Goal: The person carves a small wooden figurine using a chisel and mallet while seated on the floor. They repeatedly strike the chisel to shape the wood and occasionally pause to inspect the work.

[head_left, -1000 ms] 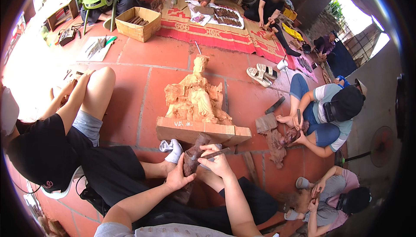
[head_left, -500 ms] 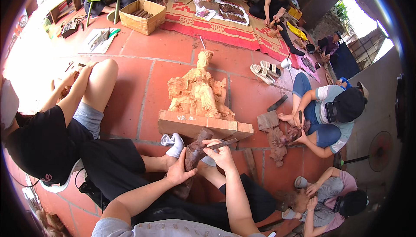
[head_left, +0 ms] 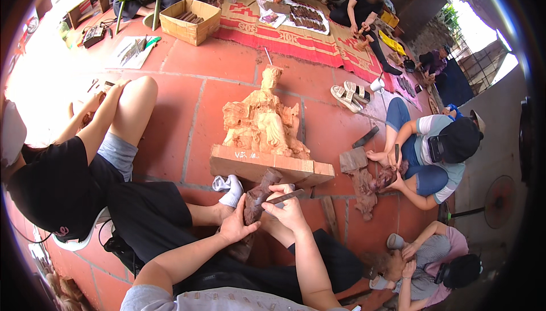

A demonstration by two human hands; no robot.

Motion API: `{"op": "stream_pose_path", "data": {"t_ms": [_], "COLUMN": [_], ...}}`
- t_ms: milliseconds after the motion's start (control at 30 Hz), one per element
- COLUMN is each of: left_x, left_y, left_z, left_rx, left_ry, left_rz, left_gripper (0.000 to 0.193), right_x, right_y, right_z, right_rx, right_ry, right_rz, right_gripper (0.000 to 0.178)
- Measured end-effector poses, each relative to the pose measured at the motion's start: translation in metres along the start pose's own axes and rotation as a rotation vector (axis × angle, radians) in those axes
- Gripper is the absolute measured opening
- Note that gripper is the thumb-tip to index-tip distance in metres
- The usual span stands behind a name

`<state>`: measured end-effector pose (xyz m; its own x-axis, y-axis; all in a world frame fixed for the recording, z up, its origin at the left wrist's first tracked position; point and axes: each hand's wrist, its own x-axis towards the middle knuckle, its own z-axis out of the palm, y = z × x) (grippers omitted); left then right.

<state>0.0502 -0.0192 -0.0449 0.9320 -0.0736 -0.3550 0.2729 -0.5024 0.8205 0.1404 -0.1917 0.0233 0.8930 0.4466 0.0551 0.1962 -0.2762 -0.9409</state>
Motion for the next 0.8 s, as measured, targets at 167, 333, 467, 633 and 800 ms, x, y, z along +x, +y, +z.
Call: {"op": "stream_pose_path", "data": {"t_ms": [167,333,467,633,800], "left_x": [-0.002,-0.002,-0.001,-0.002,-0.002], "left_y": [-0.004,0.003,-0.002,0.001,-0.001], "left_z": [0.000,-0.002,0.001,-0.002,0.000], "left_rx": [-0.040,-0.003,-0.024,-0.001,0.005], "left_ry": [0.022,-0.018,0.033,0.013,0.036], "left_rz": [0.034,-0.011,0.050,0.013,0.049], "left_gripper": [0.110,0.109,0.109,0.110,0.110], "right_x": [0.010,-0.001,0.008,0.005,0.010], "right_y": [0.006,-0.001,-0.001,-0.008,-0.003], "right_z": [-0.011,0.001,-0.004,-0.003,-0.003], "right_rx": [0.149,-0.044,-0.055,-0.106,-0.112], "right_ry": [0.037,0.005,0.027,-0.005,0.019], "right_rz": [0.239,0.043,0.120,0.089,0.117], "right_gripper": [0.013,0.015,0.016,0.020,0.021]}}
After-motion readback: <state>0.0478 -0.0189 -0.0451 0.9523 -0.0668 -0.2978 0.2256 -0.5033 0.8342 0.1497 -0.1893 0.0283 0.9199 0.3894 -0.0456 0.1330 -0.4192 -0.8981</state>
